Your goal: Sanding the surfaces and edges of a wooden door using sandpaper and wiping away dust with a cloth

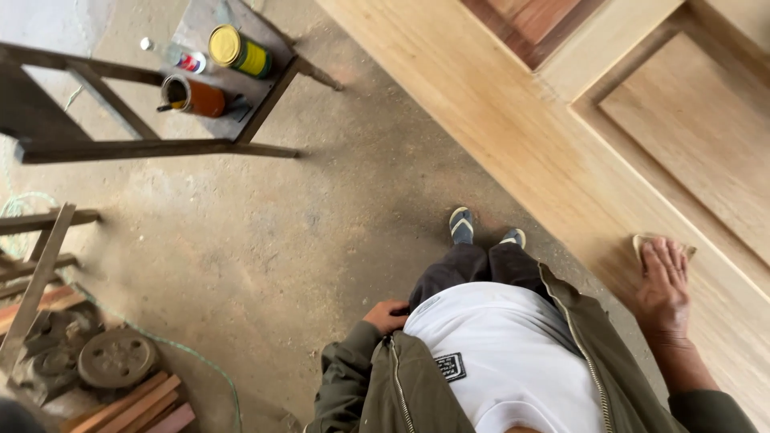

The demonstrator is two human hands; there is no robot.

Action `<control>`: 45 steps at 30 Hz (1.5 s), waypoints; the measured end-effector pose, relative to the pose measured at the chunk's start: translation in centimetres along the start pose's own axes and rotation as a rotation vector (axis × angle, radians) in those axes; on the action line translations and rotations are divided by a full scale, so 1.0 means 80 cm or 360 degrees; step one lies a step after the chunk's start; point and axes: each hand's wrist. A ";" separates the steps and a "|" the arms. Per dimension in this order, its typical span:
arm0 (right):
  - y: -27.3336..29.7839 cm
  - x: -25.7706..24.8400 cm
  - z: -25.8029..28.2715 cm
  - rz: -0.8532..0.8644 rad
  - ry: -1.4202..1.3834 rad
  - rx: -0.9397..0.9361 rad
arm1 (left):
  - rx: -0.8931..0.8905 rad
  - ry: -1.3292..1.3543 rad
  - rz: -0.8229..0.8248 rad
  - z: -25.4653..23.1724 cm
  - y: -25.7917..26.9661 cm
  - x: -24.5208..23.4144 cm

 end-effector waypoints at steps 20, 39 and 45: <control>0.042 -0.022 -0.084 -0.0151 -0.0067 0.0110 | 0.0057 -0.0381 -0.0245 -0.100 -0.115 0.008; -0.183 0.209 0.012 -0.0161 -0.0008 -0.0010 | 0.0251 -0.0541 -0.0211 0.011 -0.140 -0.048; -0.077 0.098 -0.008 -0.0622 -0.2251 0.1405 | 0.0273 -0.0587 -0.0131 0.002 -0.163 -0.075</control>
Point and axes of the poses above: each hand's wrist, its own y-axis away from the middle knuckle, its own x-axis out of the palm, z = x × y, and after that the axes turned 4 degrees about y, right-handed
